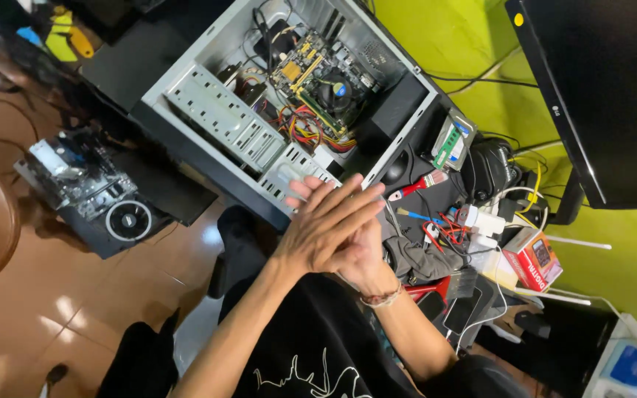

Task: Repairing and cleaning internal components of a desktop computer, including BIOS interaction and hardware maintenance.

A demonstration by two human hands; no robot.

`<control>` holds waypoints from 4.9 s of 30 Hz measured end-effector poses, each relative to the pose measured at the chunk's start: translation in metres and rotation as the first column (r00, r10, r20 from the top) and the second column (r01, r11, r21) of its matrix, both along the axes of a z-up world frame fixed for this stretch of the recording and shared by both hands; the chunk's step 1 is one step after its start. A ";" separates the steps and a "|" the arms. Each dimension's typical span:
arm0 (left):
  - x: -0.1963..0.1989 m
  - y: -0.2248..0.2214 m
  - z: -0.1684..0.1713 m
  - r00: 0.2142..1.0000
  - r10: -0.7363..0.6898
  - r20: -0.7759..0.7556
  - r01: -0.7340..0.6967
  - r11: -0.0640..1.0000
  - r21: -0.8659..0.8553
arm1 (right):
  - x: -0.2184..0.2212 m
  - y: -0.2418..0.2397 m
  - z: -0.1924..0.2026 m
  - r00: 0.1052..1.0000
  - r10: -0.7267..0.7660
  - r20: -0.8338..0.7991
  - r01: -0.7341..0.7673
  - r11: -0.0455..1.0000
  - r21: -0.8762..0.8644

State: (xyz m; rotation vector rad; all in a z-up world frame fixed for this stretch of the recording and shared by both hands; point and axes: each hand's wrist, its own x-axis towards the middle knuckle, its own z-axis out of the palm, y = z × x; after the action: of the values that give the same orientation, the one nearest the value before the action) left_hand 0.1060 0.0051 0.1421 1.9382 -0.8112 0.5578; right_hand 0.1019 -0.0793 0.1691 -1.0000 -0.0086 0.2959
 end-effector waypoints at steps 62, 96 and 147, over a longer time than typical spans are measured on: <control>0.160 -0.111 -0.064 0.765 -0.464 -0.447 0.515 0.857 -0.008 | 0.046 -0.169 -0.160 0.172 -0.908 -0.381 0.582 0.406 -0.705; 0.234 0.089 -0.108 0.973 0.041 -0.229 -0.033 0.999 0.038 | 0.192 -0.033 -0.042 0.908 -0.111 0.404 0.403 -0.028 -0.915; 0.351 0.101 -0.080 0.966 0.181 -0.187 -0.089 0.903 0.419 | 0.281 0.008 -0.131 0.949 -0.231 0.214 0.280 0.311 -0.908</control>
State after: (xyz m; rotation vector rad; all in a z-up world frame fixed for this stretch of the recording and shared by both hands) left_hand 0.4567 0.1061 0.0623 2.4071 -0.6896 0.2536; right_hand 0.3825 -0.0715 0.0383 -2.1734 0.3291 -0.0760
